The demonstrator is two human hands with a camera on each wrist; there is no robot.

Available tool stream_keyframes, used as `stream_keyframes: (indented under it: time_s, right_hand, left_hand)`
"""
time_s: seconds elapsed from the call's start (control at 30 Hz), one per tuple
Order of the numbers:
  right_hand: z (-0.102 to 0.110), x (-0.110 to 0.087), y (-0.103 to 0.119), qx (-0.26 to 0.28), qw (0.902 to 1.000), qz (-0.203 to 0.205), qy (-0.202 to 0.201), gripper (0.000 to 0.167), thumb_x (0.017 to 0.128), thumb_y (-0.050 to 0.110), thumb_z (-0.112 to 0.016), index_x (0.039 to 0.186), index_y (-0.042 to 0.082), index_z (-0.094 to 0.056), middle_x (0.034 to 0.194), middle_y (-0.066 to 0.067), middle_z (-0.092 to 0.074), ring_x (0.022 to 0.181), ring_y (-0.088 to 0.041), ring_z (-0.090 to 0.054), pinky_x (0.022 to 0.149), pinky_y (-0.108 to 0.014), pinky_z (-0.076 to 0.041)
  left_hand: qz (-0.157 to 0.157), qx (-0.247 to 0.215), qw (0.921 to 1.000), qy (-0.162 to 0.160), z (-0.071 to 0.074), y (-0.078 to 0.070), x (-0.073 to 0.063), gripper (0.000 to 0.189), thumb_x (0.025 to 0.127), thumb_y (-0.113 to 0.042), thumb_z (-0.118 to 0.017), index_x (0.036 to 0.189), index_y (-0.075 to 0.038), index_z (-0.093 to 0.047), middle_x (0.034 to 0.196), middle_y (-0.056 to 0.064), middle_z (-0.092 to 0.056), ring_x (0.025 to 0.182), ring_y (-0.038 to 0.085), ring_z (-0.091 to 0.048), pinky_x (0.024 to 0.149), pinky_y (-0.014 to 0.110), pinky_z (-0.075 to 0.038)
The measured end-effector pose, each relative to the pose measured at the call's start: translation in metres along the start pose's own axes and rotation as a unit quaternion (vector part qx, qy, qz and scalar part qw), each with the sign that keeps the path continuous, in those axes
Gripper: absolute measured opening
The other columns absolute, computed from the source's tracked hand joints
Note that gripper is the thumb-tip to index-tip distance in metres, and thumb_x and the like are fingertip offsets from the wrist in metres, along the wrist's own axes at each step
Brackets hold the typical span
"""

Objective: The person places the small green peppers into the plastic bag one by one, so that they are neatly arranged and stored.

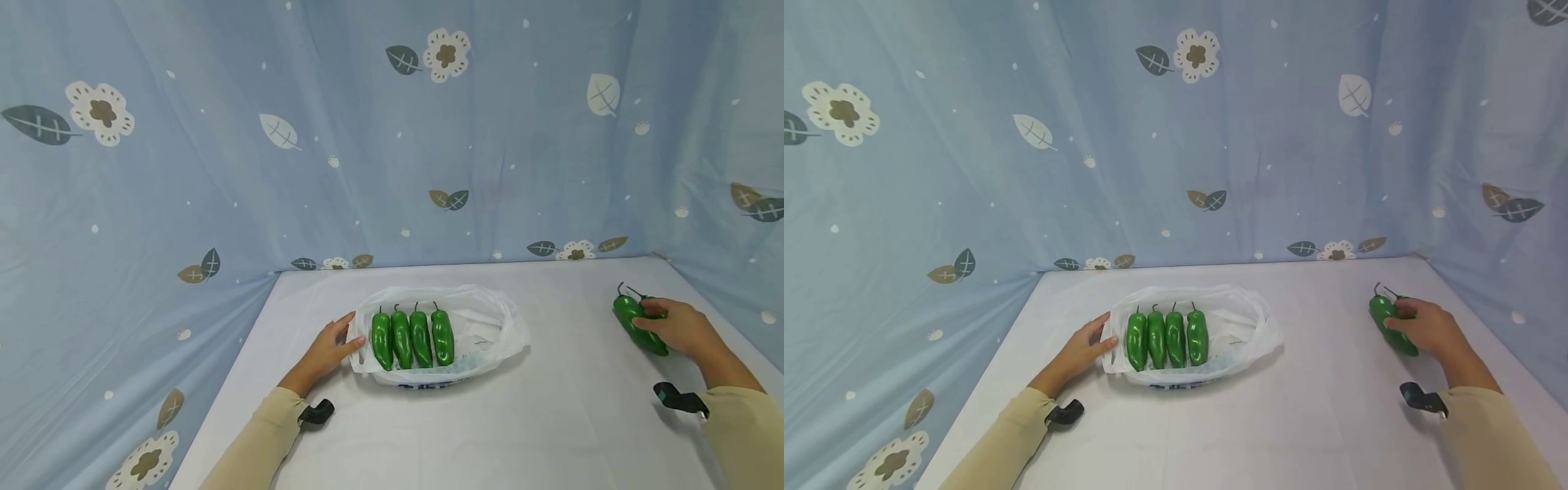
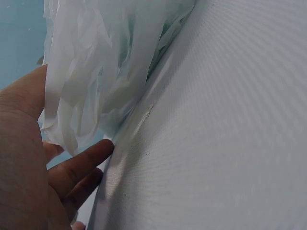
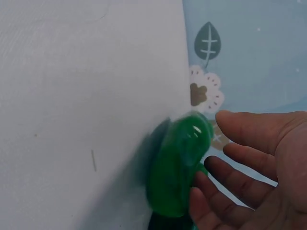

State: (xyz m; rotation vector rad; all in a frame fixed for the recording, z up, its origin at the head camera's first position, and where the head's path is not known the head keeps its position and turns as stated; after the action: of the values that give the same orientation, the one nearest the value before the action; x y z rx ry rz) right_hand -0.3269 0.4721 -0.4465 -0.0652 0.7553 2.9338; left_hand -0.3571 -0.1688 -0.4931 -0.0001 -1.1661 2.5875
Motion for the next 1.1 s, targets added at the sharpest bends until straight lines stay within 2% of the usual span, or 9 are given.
stream_keyframes:
  time_s: [0.37,0.5,0.77,1.0,1.1]
  right_hand:
    - [-0.012,0.01,-0.003,-0.019,0.9994,0.03,0.001,0.079,0.094,0.046,-0.06,0.133,-0.018,-0.036,0.123,-0.039,-0.049,0.109,-0.061,-0.042,0.08,-0.063,-0.043]
    - [-0.016,0.015,-0.004,-0.02,0.9997,0.017,-0.001,0.089,0.091,0.052,-0.061,0.134,-0.02,-0.033,0.12,-0.04,-0.049,0.107,-0.061,-0.042,0.078,-0.063,-0.044]
    - [-0.026,0.02,-0.001,-0.02,0.9998,0.001,-0.004,0.097,0.084,0.052,-0.069,0.135,-0.021,-0.03,0.119,-0.039,-0.05,0.107,-0.06,-0.043,0.08,-0.065,-0.042]
    - [-0.028,0.021,0.005,-0.043,0.9985,0.031,0.01,0.097,0.079,0.052,-0.074,0.131,-0.021,-0.037,0.116,-0.043,-0.051,0.102,-0.058,-0.05,0.077,-0.064,-0.045]
    - [-0.03,0.022,0.002,-0.043,0.9987,0.024,0.013,0.097,0.081,0.058,-0.07,0.128,-0.021,-0.039,0.115,-0.044,-0.051,0.1,-0.058,-0.051,0.075,-0.063,-0.046]
  left_hand:
    - [-0.002,-0.005,1.0,0.0,0.0,-0.001,-0.001,0.075,0.091,-0.047,-0.064,0.151,-0.011,-0.037,0.147,0.018,-0.043,0.14,0.048,-0.018,0.112,0.061,-0.007]
    - [-0.006,-0.007,1.0,-0.003,-0.001,0.0,-0.001,0.075,0.091,-0.047,-0.064,0.151,-0.011,-0.038,0.148,0.016,-0.042,0.14,0.047,-0.02,0.112,0.061,-0.008]
    - [-0.012,-0.006,0.9999,-0.003,-0.001,-0.001,-0.001,0.075,0.09,-0.049,-0.065,0.151,-0.013,-0.038,0.145,0.015,-0.046,0.14,0.047,-0.021,0.113,0.06,-0.008]
    - [-0.006,-0.001,1.0,0.0,-0.001,0.002,0.0,0.075,0.09,-0.049,-0.064,0.151,-0.014,-0.038,0.145,0.015,-0.046,0.141,0.046,-0.019,0.113,0.059,-0.008]
    - [-0.006,0.0,1.0,-0.003,-0.001,0.001,0.001,0.075,0.09,-0.049,-0.064,0.151,-0.015,-0.038,0.145,0.014,-0.046,0.141,0.046,-0.02,0.113,0.059,-0.008]
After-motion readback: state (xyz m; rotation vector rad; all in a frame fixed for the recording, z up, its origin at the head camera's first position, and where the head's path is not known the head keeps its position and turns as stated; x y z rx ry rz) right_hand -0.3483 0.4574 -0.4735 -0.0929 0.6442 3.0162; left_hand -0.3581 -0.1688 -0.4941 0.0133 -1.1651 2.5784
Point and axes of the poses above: each hand's wrist, its own x-axis towards the middle knuckle, its own z-axis out of the back of the hand, y = z × x, the point moved 8 cm from there along x, towards the middle knuckle
